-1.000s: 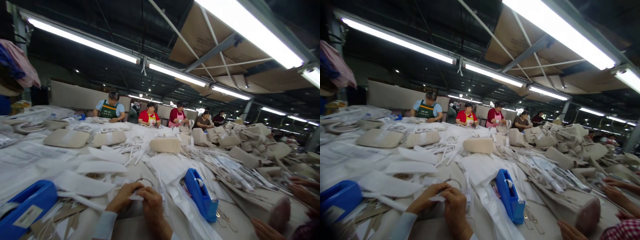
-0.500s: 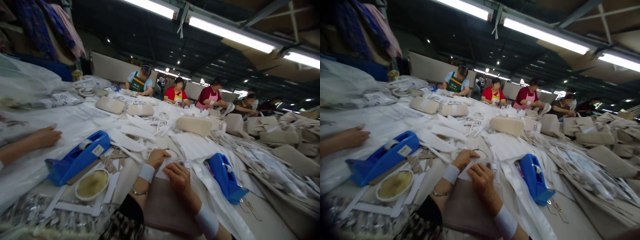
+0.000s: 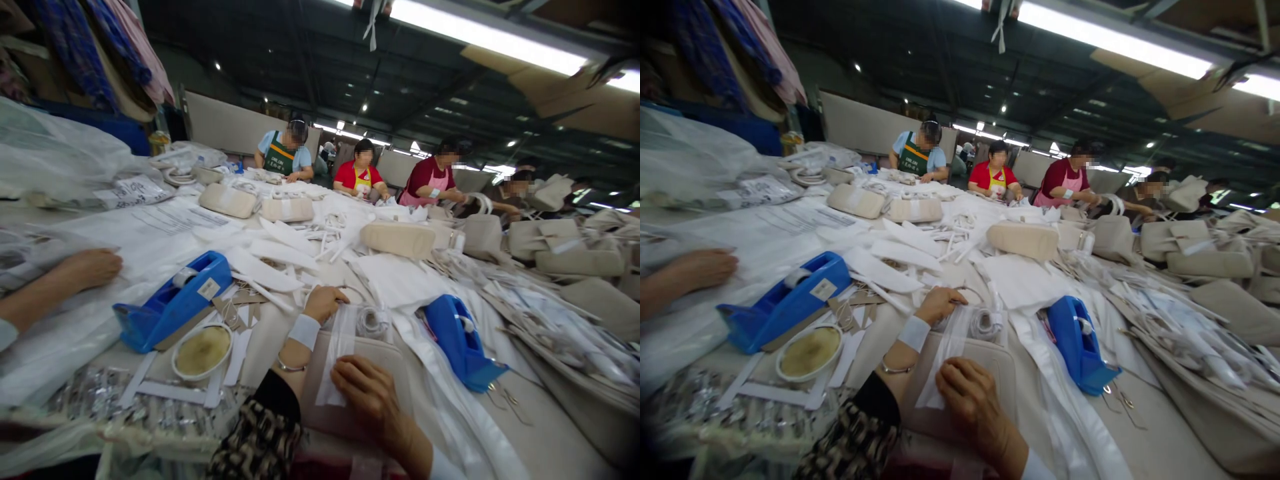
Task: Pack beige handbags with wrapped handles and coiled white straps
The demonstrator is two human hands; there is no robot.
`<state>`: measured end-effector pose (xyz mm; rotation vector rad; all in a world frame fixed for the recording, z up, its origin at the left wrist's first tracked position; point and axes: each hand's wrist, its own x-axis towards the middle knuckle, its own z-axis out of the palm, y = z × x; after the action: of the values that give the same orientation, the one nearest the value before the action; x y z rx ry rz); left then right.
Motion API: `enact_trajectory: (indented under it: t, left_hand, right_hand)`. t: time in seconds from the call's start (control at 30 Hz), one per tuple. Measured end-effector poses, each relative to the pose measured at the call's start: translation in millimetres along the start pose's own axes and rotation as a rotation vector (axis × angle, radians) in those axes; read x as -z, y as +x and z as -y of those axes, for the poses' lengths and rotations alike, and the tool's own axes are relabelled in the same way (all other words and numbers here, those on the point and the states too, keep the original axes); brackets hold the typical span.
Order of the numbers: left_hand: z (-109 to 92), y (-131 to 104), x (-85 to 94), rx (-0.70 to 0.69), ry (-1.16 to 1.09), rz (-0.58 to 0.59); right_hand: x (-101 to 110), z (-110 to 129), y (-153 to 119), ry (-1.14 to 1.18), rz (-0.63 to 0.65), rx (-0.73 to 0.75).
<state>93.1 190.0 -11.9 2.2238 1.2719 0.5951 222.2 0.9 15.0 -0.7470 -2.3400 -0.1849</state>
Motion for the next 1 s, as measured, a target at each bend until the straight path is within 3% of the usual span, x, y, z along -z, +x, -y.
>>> enact_trajectory:
  t: [0.2, 0.4, 0.57, 0.7, 0.77, 0.87, 1.0]
  left_hand:
    - [-2, 0, 0.5, 0.023, -0.019, -0.015]
    - [-1, 2, 2.7, 0.052, -0.048, -0.023]
    - [1, 4, 0.2, 0.003, -0.086, -0.037]
    - [-8, -1, 12.8, -0.080, -0.150, -0.108]
    - [-18, -14, 24.6, -0.155, -0.194, -0.171]
    - [-32, -54, 35.5, -0.287, -0.245, -0.203]
    - [-34, -121, 22.3, -0.563, -0.178, -0.057]
  right_hand:
    - [-2, 3, -5, -0.045, 0.089, -0.020]
    - [-3, 7, -22, -0.085, 0.075, -0.003]
    - [-4, 13, -36, -0.076, 0.133, -0.078]
    - [-2, 23, -38, -0.052, 0.232, -0.126]
    - [-1, 27, -38, -0.049, 0.266, -0.143]
    - [-1, 30, -35, -0.042, 0.270, -0.135]
    - [-2, 30, -31, -0.006, 0.242, -0.143]
